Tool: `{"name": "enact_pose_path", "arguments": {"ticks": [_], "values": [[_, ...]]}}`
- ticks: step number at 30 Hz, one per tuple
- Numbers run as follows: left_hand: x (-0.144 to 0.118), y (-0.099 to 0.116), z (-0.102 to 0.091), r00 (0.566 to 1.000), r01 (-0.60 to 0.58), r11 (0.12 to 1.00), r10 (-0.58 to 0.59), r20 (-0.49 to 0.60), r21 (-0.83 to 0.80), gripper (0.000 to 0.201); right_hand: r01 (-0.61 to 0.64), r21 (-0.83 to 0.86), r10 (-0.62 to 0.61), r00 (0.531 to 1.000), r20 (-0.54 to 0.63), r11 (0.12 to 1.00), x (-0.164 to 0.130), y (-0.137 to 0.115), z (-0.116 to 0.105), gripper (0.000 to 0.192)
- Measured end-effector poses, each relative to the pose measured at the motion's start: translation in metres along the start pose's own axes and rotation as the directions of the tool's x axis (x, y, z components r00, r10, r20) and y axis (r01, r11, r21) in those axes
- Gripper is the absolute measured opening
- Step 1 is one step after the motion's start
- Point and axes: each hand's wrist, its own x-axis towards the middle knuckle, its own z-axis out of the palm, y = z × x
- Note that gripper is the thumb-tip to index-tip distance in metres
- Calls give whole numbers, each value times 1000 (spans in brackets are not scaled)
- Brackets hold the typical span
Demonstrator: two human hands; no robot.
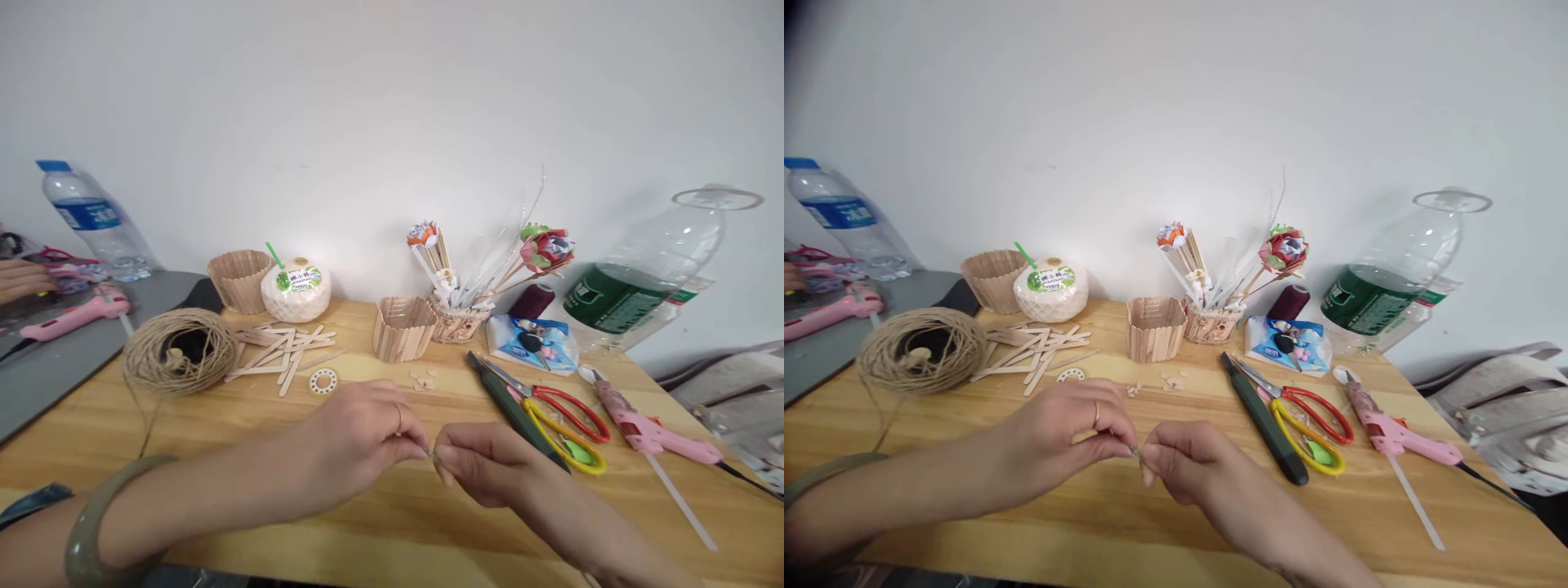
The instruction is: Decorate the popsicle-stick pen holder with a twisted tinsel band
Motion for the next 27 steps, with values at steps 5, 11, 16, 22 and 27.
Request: {"name": "enact_pose_path", "arguments": {"ticks": [5, 11, 16, 22, 27], "values": [[-5, -5, 5, 921, -336, 870, 384, -68, 360, 31, 16, 143, -11, 999, -32, 990, 6, 6, 2, 34], [-1, -6, 8, 971, -162, 971, 188, -146, 176, 17, 233, -799, -676, 687, -268, 554, 2, 20, 16, 17], [2, -2, 4, 997, 23, 998, -18, -70, 65, 12, 213, -977, -870, 479, 118, -16, 0, 19, 13, 24], [0, -6, 7, 965, -193, 957, 225, -134, 215, 27, 223, -975, -897, 433, 85, 15, 6, 28, 11, 19], [-5, -11, 9, 947, -267, 920, 305, -97, 288, 21, 341, -851, -816, 556, -159, 398, 7, 30, 17, 12]]}}
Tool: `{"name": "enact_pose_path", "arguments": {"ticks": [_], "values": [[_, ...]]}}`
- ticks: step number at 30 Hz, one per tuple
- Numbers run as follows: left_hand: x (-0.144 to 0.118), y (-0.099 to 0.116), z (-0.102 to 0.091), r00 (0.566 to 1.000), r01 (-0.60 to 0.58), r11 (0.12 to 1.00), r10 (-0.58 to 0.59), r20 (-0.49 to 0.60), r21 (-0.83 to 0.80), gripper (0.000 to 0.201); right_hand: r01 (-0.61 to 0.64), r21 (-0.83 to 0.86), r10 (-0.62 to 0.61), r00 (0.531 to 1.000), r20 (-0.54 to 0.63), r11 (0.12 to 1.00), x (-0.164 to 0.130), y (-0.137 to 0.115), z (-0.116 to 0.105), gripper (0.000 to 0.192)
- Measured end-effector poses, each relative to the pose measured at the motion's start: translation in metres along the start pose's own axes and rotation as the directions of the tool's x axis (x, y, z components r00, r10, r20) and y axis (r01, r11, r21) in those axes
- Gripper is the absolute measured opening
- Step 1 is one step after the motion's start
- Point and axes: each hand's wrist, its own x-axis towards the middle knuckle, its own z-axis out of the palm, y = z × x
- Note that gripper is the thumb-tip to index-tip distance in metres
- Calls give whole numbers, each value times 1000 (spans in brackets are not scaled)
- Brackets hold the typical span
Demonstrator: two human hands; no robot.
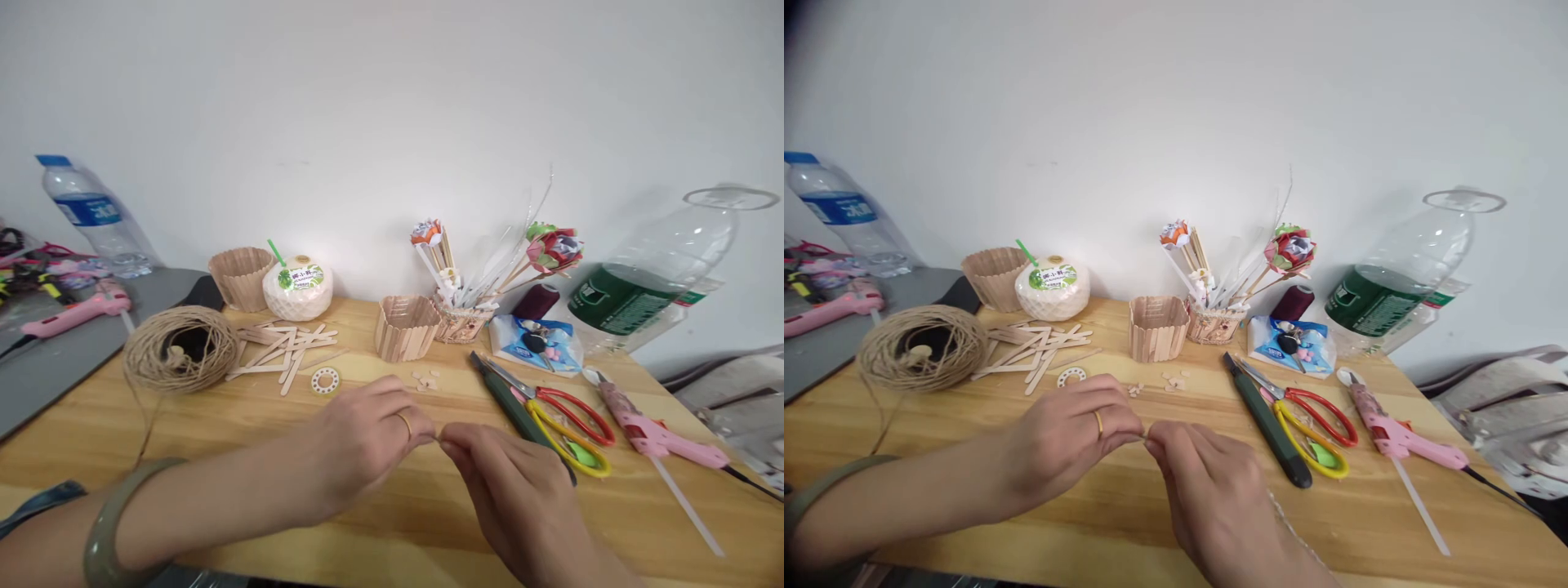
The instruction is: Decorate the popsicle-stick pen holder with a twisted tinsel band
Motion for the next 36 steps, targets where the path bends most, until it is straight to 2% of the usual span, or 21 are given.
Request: {"name": "enact_pose_path", "arguments": {"ticks": [2, 4, 5, 7, 9, 10, 11, 12, 13, 14, 16, 18, 20, 21, 23, 25, 27, 28, 32, 34, 36], "values": [[-1, 1, 1, 999, -35, 999, 35, -27, 22, 21, -157, 153, 149, 987, 62, 976, 4, -4, -4, 13], [-2, 1, 2, 995, -73, 996, 77, -71, 50, 23, -384, 326, 325, 920, 221, 864, 10, -6, -10, 20], [-2, 2, 3, 991, -92, 993, 99, -93, 72, 24, -504, 408, 395, 859, 325, 761, 12, -7, -12, 24], [-2, 1, 5, 978, -145, 982, 161, -132, 123, 27, -700, 544, 455, 714, 533, 463, 16, -4, -14, 30], [-2, 1, 7, 955, -213, 961, 243, -172, 177, 30, -792, 596, 397, 592, 701, 128, 18, 0, -14, 33], [-2, 0, 7, 941, -245, 948, 283, -185, 204, 31, -809, 588, 345, 552, 759, 0, 18, 2, -13, 33], [-3, -1, 8, 930, -269, 936, 314, -190, 229, 31, -814, 576, 302, 532, 791, -73, 18, 3, -12, 34], [-3, -2, 8, 928, -279, 928, 327, -180, 247, 30, -817, 571, 280, 530, 800, -85, 18, 4, -11, 34], [-3, -3, 8, 936, -265, 931, 311, -166, 250, 29, -817, 575, 288, 543, 789, -34, 18, 4, -10, 35], [-2, -4, 8, 952, -231, 945, 269, -146, 232, 28, -808, 585, 322, 574, 753, 73, 18, 4, -9, 35], [0, -5, 7, 984, -127, 980, 143, -103, 151, 25, -730, 558, 423, 683, 595, 395, 16, 1, -6, 31], [2, -6, 7, 995, -17, 999, 21, -94, 47, 22, -579, 405, 454, 812, 367, 708, 13, -2, -2, 25], [5, -7, 6, 993, 74, 997, -77, -87, -33, 22, -359, 169, 343, 932, 118, 918, 9, -3, 2, 25], [6, -6, 5, 989, 126, 990, -130, -68, -66, 22, -238, 45, 236, 971, 29, 970, 7, -3, 3, 21], [7, -5, 3, 968, 251, 960, -250, 23, -124, 19, -7, -154, 0, 999, -45, 988, 6, -1, 3, 15], [8, -4, -1, 924, 377, 912, -356, 141, -163, 17, 158, -263, -173, 984, -34, 952, 6, 1, 1, 19], [8, -4, -3, 893, 435, 881, -397, 210, -186, 16, 239, -327, -259, 966, -17, 914, 8, 4, -2, 22], [7, -4, -3, 898, 425, 885, -386, 209, -191, 16, 253, -353, -277, 961, -19, 901, 8, 5, -3, 22], [3, -7, 1, 983, 185, 972, -182, 38, -147, 23, 146, -277, -166, 985, -52, 950, 8, 6, 2, 14], [2, -8, 4, 997, 72, 993, -75, -27, -89, 24, 19, -137, -28, 998, -64, 990, 8, 4, 4, 14], [2, -9, 5, 998, -1, 999, -1, -61, -34, 26, -178, 76, 177, 984, 21, 981, 10, 1, 3, 18]]}}
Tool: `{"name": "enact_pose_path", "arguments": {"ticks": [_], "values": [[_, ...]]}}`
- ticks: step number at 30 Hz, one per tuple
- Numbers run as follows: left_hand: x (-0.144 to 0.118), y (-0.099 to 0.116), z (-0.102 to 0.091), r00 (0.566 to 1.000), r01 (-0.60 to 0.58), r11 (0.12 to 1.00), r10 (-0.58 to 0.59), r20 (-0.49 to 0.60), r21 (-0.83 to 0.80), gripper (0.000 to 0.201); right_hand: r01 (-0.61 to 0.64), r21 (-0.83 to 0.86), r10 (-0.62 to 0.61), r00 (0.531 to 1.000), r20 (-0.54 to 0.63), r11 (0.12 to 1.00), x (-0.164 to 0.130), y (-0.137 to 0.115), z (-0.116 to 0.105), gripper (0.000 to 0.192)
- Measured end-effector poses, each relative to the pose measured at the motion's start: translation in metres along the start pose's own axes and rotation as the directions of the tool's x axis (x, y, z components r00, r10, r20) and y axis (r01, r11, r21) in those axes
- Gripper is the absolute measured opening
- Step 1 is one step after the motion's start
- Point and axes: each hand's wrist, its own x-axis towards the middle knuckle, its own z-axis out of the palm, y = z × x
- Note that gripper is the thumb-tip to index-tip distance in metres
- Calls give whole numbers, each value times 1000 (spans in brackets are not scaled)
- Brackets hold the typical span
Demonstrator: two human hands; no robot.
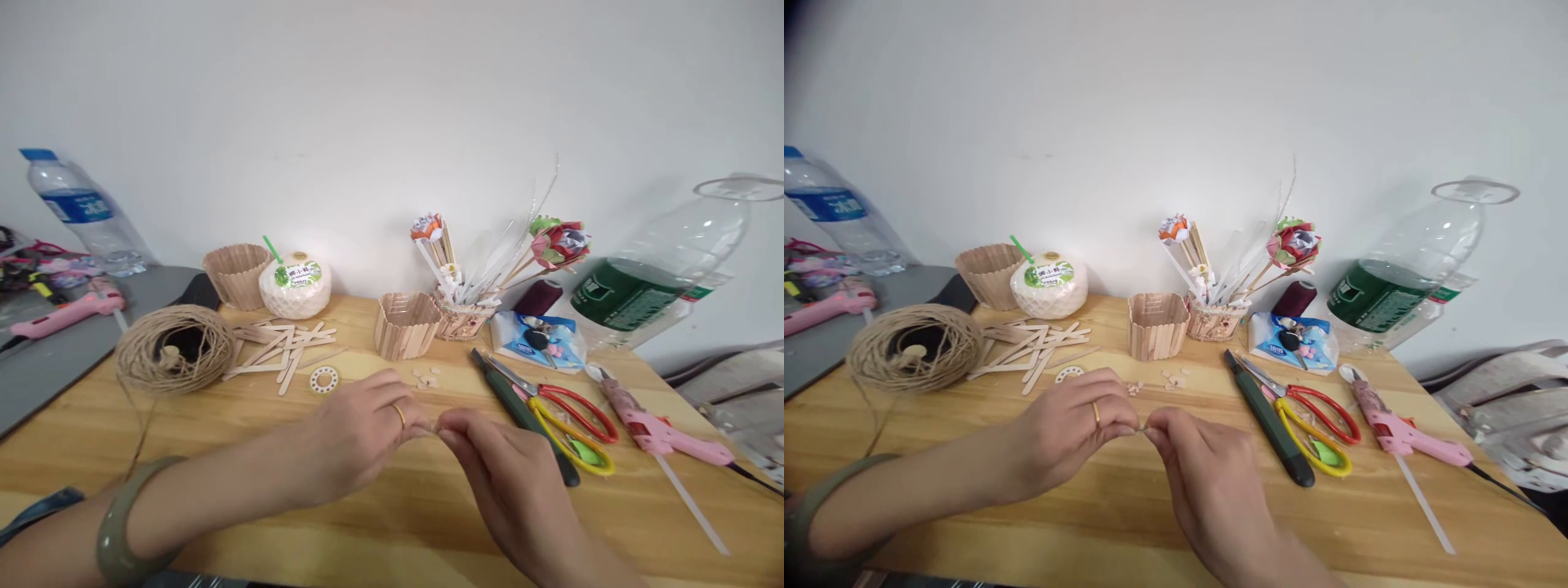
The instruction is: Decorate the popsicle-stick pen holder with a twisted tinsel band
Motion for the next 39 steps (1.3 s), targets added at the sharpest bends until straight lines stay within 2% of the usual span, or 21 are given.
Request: {"name": "enact_pose_path", "arguments": {"ticks": [1, 2, 3, 5, 7, 8, 9, 11, 12, 14, 17, 19, 20, 22, 24, 26, 29, 31, 33, 35, 39], "values": [[0, 0, 0, 1000, -29, 999, 29, -10, 25, 28, -131, 136, 121, 989, 82, 982, 1, -2, -2, 20], [0, 0, 1, 998, -55, 997, 56, -20, 52, 29, -282, 284, 233, 953, 194, 917, 3, -3, -4, 23], [0, 0, 1, 996, -84, 993, 87, -27, 83, 30, -435, 421, 318, 892, 321, 796, 4, -4, -6, 25], [-1, 0, 1, 987, -153, 976, 160, -35, 155, 32, -671, 594, 371, 741, 559, 444, 8, -4, -8, 30], [-4, -2, 1, 962, -245, 934, 267, -52, 259, 32, -771, 625, 317, 626, 712, 119, 10, -3, -8, 34], [-5, -3, 1, 942, -298, 900, 332, -55, 319, 31, -789, 614, 286, 590, 755, 5, 11, -1, -7, 35], [-6, -5, 2, 918, -347, 859, 394, -51, 377, 31, -798, 599, 260, 565, 783, -71, 11, 0, -5, 36], [-8, -8, 3, 876, -419, 785, 482, -24, 457, 28, -807, 574, 237, 536, 810, -138, 10, 2, -1, 36], [-8, -10, 4, 868, -432, 771, 496, -17, 468, 28, -811, 572, 245, 533, 810, -123, 9, 2, 1, 36], [-8, -12, 6, 896, -382, 811, 443, -39, 443, 26, -805, 593, 314, 566, 762, 12, 7, 1, 4, 35], [-6, -13, 9, 967, -210, 923, 244, -68, 322, 25, -714, 591, 423, 700, 576, 376, 2, -3, 6, 37], [-4, -12, 9, 991, -121, 962, 132, -31, 243, 24, -615, 534, 424, 788, 447, 580, -1, -5, 5, 31], [-2, -11, 9, 995, -89, 974, 95, -19, 207, 24, -567, 502, 410, 822, 396, 653, -2, -5, 5, 28], [0, -9, 8, 1000, 1, 992, 2, -28, 122, 26, -500, 460, 383, 863, 328, 733, -4, -5, 5, 26], [1, -7, 7, 994, 92, 996, -91, -64, 5, 29, -492, 468, 381, 869, 316, 734, -4, -5, 6, 29], [2, -6, 7, 983, 152, 981, -163, -86, -121, 30, -519, 513, 399, 855, 332, 684, -3, -5, 8, 30], [1, -5, 10, 943, 288, 893, -327, -57, -345, 23, -552, 581, 435, 832, 343, 598, -1, -6, 9, 30], [1, -4, 14, 864, 437, 729, -504, 20, -527, 16, -562, 619, 453, 822, 344, 549, 0, -6, 10, 30], [2, -2, 20, 770, 524, 515, -627, 119, -678, 14, -568, 663, 464, 812, 355, 487, 2, -6, 11, 31], [4, 0, 27, 709, 535, 349, -681, 184, -770, 13, -571, 712, 471, 800, 372, 408, 3, -5, 13, 33], [10, 4, 36, 614, 504, 170, -760, 213, -847, 12, -578, 752, 474, 783, 402, 317, 3, -4, 17, 33]]}}
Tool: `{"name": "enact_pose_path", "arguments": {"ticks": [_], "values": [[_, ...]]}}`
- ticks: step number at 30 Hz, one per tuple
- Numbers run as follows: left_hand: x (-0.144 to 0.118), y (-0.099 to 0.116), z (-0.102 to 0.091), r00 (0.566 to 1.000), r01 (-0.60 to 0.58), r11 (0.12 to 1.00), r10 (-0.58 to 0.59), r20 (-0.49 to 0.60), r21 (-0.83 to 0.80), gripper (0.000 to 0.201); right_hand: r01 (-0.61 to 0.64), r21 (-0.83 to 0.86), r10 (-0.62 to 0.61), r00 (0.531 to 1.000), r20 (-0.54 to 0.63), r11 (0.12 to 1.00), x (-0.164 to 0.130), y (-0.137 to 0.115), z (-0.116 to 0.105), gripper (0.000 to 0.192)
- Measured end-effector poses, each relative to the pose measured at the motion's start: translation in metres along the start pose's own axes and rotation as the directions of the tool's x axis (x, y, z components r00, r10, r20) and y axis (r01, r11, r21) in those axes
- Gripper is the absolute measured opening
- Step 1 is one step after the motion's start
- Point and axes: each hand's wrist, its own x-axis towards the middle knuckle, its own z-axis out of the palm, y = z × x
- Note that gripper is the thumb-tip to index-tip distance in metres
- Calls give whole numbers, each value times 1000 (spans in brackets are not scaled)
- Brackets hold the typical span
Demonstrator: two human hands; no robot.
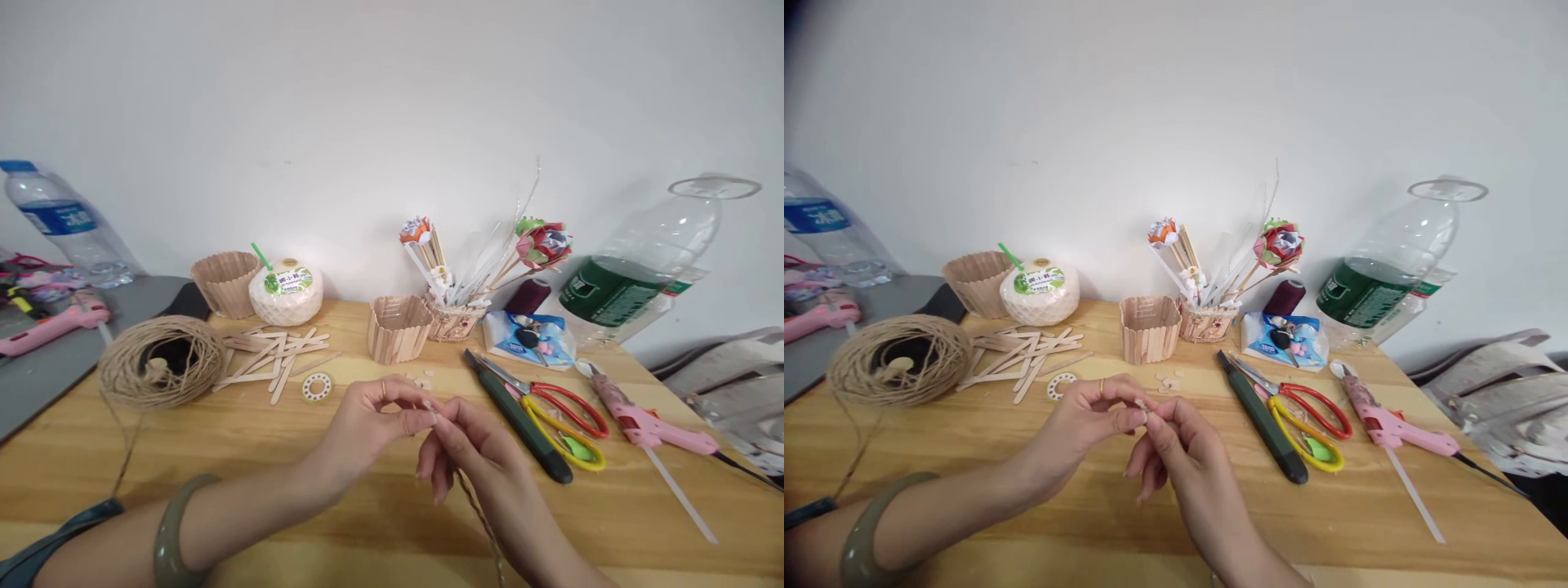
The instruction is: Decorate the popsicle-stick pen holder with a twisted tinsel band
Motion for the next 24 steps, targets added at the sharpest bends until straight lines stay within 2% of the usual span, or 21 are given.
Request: {"name": "enact_pose_path", "arguments": {"ticks": [2, 4, 6, 7, 9, 10, 13, 15, 17, 19, 22, 24], "values": [[2, 0, 4, 998, 50, 998, -51, -26, -44, 13, 16, -57, -16, 1000, 3, 998, -1, 1, -1, 32], [4, 1, 6, 995, 96, 992, -98, -23, -78, 14, 80, -230, -85, 996, -10, 970, -3, 3, -7, 33], [6, 1, 7, 987, 157, 980, -159, -6, -126, 15, 131, -460, -173, 984, -50, 878, -4, 5, -24, 34], [7, 1, 8, 980, 198, 968, -200, 3, -153, 17, 122, -586, -214, 973, -91, 801, -5, 7, -38, 35], [10, -1, 9, 958, 285, 940, -288, 11, -188, 20, 3, -774, -272, 937, -219, 633, -5, 10, -75, 37], [11, -2, 9, 945, 322, 926, -326, 14, -196, 21, -112, -873, -333, 895, -296, 474, -6, 11, -99, 38], [16, -5, 13, 911, 410, 886, -408, 54, -218, 23, -348, -879, -408, 787, -463, 326, -16, 12, -175, 36], [20, -7, 18, 893, 449, 865, -443, 82, -223, 23, -476, -854, -424, 743, -518, 210, -26, 14, -220, 32], [23, -9, 24, 881, 472, 855, -464, 88, -214, 23, -524, -848, -393, 765, -510, 82, -37, 19, -254, 31], [26, -10, 31, 874, 485, 851, -477, 90, -201, 24, -510, -860, -339, 813, -473, -22, -43, 26, -277, 28], [27, -12, 39, 869, 494, 851, -483, 106, -179, 25, -447, -887, -273, 873, -404, -117, -46, 38, -295, 23], [28, -13, 43, 870, 492, 856, -480, 112, -160, 24, -427, -892, -273, 885, -377, -152, -46, 43, -300, 18]]}}
